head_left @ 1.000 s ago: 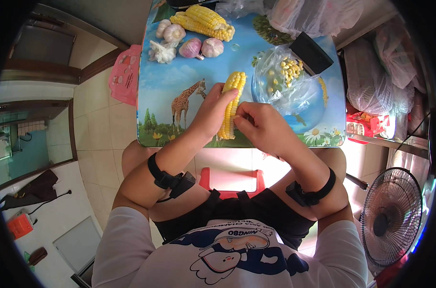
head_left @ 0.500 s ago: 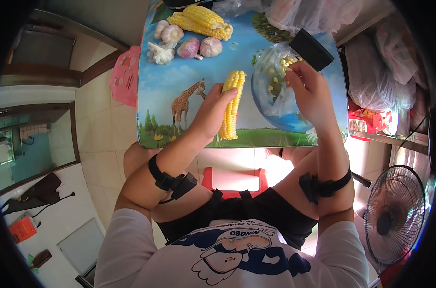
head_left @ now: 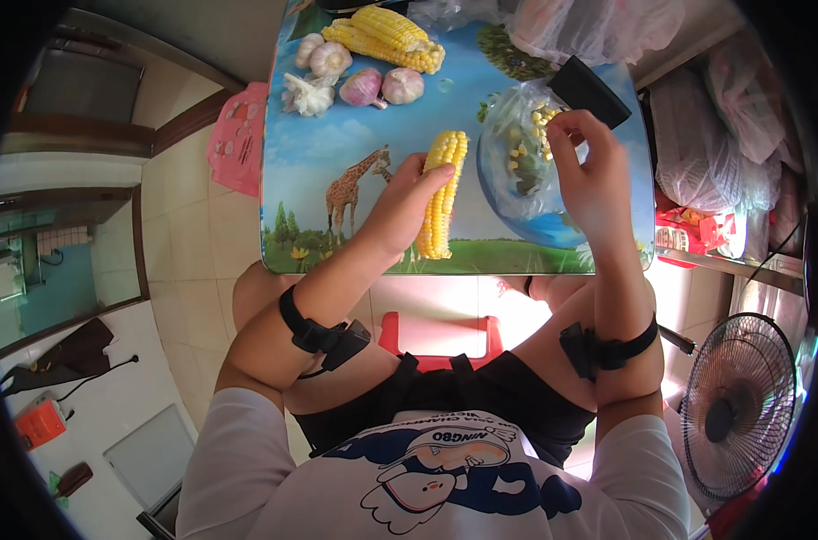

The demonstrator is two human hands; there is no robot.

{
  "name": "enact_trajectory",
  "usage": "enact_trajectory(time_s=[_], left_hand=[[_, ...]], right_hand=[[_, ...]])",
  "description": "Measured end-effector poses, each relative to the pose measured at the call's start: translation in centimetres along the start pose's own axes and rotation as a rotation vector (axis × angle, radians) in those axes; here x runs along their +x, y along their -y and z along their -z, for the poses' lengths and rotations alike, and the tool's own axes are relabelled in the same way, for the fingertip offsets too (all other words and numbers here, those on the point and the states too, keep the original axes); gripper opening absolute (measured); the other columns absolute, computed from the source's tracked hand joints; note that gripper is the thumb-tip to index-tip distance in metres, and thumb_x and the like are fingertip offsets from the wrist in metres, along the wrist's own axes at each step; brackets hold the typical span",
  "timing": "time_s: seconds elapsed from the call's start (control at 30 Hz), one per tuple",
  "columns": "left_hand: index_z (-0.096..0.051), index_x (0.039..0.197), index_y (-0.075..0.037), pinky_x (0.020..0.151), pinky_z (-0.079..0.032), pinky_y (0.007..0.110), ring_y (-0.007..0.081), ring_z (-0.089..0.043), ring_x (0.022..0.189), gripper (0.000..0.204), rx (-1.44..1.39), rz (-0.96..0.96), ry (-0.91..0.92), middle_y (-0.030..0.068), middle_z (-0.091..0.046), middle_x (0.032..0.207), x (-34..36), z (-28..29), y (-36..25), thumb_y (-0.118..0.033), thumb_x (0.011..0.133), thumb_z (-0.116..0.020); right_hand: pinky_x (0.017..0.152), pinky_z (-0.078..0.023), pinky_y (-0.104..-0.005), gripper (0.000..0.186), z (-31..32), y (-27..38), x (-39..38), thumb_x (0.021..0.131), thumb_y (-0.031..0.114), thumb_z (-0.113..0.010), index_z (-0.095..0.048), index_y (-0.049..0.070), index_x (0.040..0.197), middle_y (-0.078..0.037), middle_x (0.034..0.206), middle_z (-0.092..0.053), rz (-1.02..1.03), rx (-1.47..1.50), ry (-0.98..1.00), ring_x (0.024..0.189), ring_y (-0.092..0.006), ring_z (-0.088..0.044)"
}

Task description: The person peels kernels off a cob of corn by hand, placing the removed kernels into a clear plastic bowl on a table.

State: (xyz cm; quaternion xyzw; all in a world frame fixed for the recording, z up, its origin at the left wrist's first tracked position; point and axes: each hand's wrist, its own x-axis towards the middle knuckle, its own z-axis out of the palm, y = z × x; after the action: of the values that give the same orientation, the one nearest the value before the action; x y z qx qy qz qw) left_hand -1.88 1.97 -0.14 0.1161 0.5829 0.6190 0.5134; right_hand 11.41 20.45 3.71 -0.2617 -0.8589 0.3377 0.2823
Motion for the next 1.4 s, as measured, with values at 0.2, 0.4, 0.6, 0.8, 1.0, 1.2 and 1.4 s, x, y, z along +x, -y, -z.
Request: enact_trajectory(time_s=[0.2,0.4,0.6,0.8,1.0,1.2,1.4], left_hand=[[-0.051,0.112,-0.006,0.066,-0.048,0.029,0.0138,-0.057,0.074,0.031,0.031,0.011,-0.012,0.0046,-0.055,0.092,-0.3,0.0,-0.1,-0.031,0.095,-0.054],[-0.051,0.116,-0.005,0.080,-0.043,0.026,0.0105,-0.053,0.091,0.031,0.085,-0.050,-0.014,0.0036,-0.055,0.099,-0.4,-0.3,0.2,-0.028,0.096,-0.052],[-0.049,0.116,0.001,0.080,-0.044,0.026,0.0109,-0.052,0.091,0.038,0.132,-0.144,0.024,0.0071,-0.054,0.101,-0.1,0.0,0.4,-0.030,0.095,-0.056],[-0.049,0.115,0.000,0.081,-0.043,0.026,0.0103,-0.051,0.092,0.038,0.085,-0.125,0.035,0.0062,-0.054,0.101,-0.1,0.2,0.3,-0.031,0.096,-0.056],[-0.049,0.114,0.000,0.080,-0.043,0.026,0.0101,-0.051,0.091,0.038,0.082,-0.109,0.040,0.0057,-0.054,0.100,0.1,0.4,0.2,-0.032,0.096,-0.056],[-0.050,0.113,0.000,0.080,-0.042,0.026,0.0102,-0.051,0.090,0.037,0.082,-0.121,-0.008,0.0054,-0.053,0.099,0.1,0.3,0.4,-0.032,0.096,-0.055],[-0.050,0.113,0.000,0.079,-0.042,0.026,0.0105,-0.051,0.089,0.037,0.049,-0.084,0.003,0.0052,-0.053,0.097,0.0,0.2,0.3,-0.033,0.096,-0.053]], right_hand=[[0.059,-0.049,-0.0350,0.009,-0.6,4.8,-2.6,0.081,0.010,-0.066,-0.063,0.001,0.083,-0.013,0.075,-0.064,0.087,0.151,0.271,0.064,-0.0275,-0.062],[0.054,-0.047,-0.0405,0.027,-2.6,5.2,-4.3,0.084,0.027,-0.067,-0.066,0.002,0.075,-0.014,0.059,-0.061,-0.080,0.131,0.598,0.054,-0.0339,-0.060],[0.054,-0.045,-0.0429,0.040,-3.8,4.6,-3.8,0.086,0.039,-0.067,-0.063,0.001,0.073,-0.016,0.058,-0.058,-0.120,0.068,0.654,0.055,-0.0354,-0.059],[0.056,-0.044,-0.0453,0.034,-3.9,4.1,-3.9,0.090,0.031,-0.062,-0.062,0.000,0.078,-0.021,0.062,-0.056,-0.151,0.236,0.707,0.058,-0.0385,-0.057],[0.060,-0.045,-0.0487,0.025,-4.1,4.5,-4.3,0.091,0.023,-0.057,-0.058,-0.001,0.084,-0.022,0.068,-0.060,-0.034,0.207,0.648,0.064,-0.0416,-0.059],[0.063,-0.047,-0.0501,0.025,-4.6,5.0,-4.8,0.091,0.025,-0.055,-0.056,0.000,0.086,-0.021,0.069,-0.062,-0.018,0.009,0.577,0.067,-0.0412,-0.061],[0.060,-0.047,-0.0480,0.031,-4.3,4.9,-4.3,0.091,0.031,-0.058,-0.058,0.001,0.082,-0.019,0.067,-0.061,-0.041,0.073,0.628,0.064,-0.0403,-0.060]])
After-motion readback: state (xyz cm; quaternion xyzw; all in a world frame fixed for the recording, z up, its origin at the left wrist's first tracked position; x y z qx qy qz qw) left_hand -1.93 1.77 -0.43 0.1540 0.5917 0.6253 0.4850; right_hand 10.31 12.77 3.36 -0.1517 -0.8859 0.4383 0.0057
